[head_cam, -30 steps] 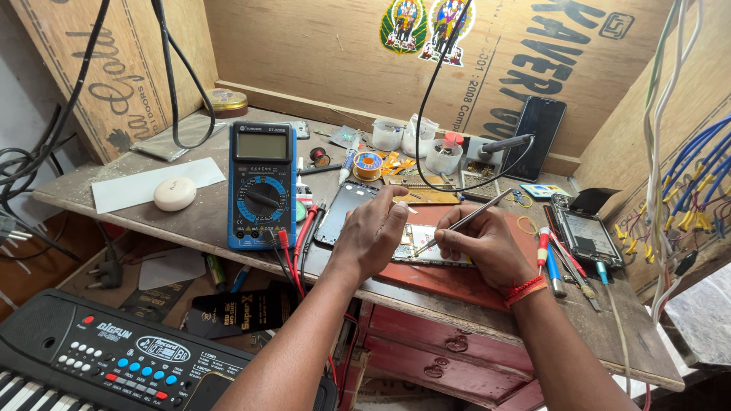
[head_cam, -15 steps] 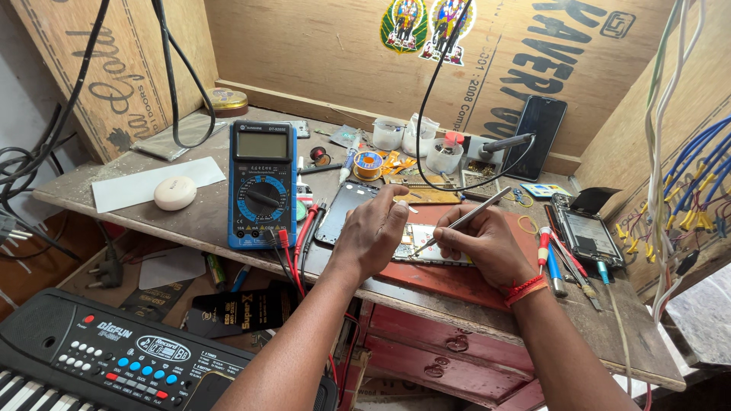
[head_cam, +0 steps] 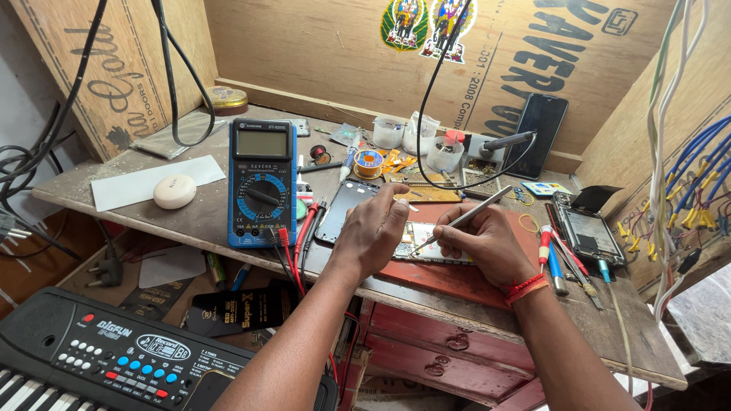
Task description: The person probes a disassembled smartphone motherboard on the workbench with a metal probe and multimeter leads, testing points on the board. They then pick up the phone, align the back cover, and press it into place with both hands before setting it down and picking up the probe again.
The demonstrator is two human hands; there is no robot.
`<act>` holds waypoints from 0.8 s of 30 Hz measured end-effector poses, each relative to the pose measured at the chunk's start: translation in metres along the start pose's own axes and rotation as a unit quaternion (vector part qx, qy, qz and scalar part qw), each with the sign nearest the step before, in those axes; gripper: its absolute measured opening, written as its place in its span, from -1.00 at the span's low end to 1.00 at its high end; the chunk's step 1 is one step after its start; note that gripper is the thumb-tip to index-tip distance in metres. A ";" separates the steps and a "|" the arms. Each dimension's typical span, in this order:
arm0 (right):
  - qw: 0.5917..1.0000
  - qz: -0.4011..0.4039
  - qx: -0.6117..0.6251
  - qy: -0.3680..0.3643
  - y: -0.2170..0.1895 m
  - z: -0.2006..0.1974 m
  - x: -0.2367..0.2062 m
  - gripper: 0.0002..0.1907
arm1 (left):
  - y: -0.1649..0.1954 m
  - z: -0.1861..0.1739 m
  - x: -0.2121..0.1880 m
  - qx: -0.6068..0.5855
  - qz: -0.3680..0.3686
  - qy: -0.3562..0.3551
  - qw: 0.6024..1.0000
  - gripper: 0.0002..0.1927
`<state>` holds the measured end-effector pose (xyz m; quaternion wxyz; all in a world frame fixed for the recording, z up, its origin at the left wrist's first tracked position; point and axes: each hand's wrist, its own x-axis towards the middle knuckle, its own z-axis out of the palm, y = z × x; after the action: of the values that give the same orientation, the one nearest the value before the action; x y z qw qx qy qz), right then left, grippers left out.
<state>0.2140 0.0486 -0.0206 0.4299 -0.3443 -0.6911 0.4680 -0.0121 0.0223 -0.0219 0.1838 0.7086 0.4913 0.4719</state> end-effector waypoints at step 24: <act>1.000 -0.006 0.003 0.005 0.002 0.001 0.001 -0.89 | 0.000 0.000 0.001 -0.001 -0.007 -0.001 1.000 -0.33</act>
<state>0.2132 0.0496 -0.0220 0.4372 -0.3414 -0.6892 0.4661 -0.0115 0.0229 -0.0215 0.1883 0.7057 0.4955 0.4701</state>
